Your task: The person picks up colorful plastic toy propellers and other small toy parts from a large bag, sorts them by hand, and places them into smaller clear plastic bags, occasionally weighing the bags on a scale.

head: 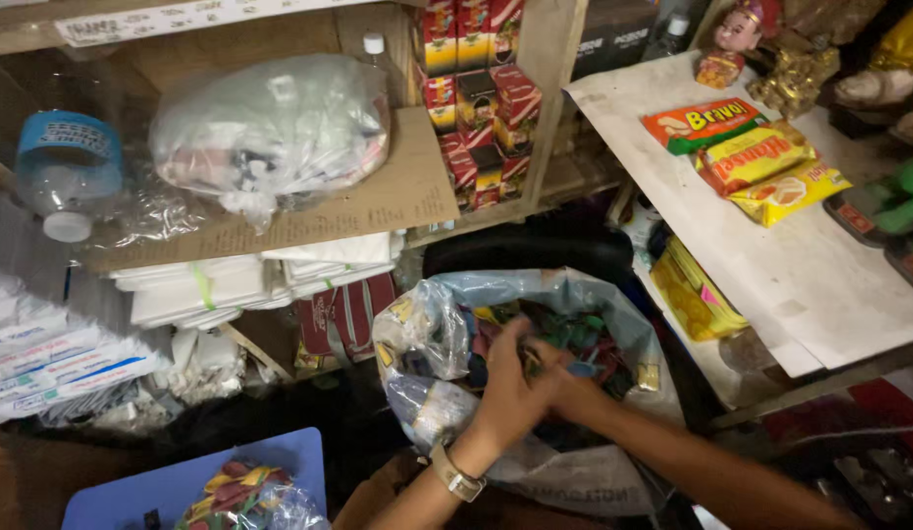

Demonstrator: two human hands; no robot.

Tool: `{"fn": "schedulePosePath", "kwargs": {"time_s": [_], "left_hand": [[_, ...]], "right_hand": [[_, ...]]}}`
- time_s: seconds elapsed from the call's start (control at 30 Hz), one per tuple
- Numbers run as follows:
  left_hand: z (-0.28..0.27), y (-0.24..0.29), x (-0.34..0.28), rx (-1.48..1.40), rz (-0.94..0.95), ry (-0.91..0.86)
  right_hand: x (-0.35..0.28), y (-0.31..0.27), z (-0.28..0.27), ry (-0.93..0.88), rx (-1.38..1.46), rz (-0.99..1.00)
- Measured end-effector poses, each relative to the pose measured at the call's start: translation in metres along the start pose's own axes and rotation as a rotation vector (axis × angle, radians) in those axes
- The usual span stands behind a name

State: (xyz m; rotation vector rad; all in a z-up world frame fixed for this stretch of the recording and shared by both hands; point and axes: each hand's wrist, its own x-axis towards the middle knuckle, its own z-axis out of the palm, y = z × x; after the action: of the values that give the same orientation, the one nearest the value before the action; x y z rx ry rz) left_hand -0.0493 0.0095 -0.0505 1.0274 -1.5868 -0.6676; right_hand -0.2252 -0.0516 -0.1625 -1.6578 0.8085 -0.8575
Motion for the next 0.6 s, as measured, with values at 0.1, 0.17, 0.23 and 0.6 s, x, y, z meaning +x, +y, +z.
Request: {"fn": "schedulePosePath", "kwargs": {"time_s": [0.1, 0.17, 0.23, 0.6], "left_hand": [[-0.016, 0.046, 0.012, -0.009, 0.124, 0.002], [-0.015, 0.057, 0.017, -0.004, 0.252, 0.014], [-0.006, 0.052, 0.023, 0.181, 0.239, 0.070], [-0.005, 0.023, 0.011, 0.128, 0.153, 0.081]], "right_hand": [[0.005, 0.008, 0.001, -0.130, -0.106, -0.027], [0.002, 0.001, 0.005, -0.250, -0.071, 0.032], [0.001, -0.017, 0.009, -0.126, -0.143, 0.076], [0.005, -0.092, 0.026, 0.141, -0.271, -0.064]]}}
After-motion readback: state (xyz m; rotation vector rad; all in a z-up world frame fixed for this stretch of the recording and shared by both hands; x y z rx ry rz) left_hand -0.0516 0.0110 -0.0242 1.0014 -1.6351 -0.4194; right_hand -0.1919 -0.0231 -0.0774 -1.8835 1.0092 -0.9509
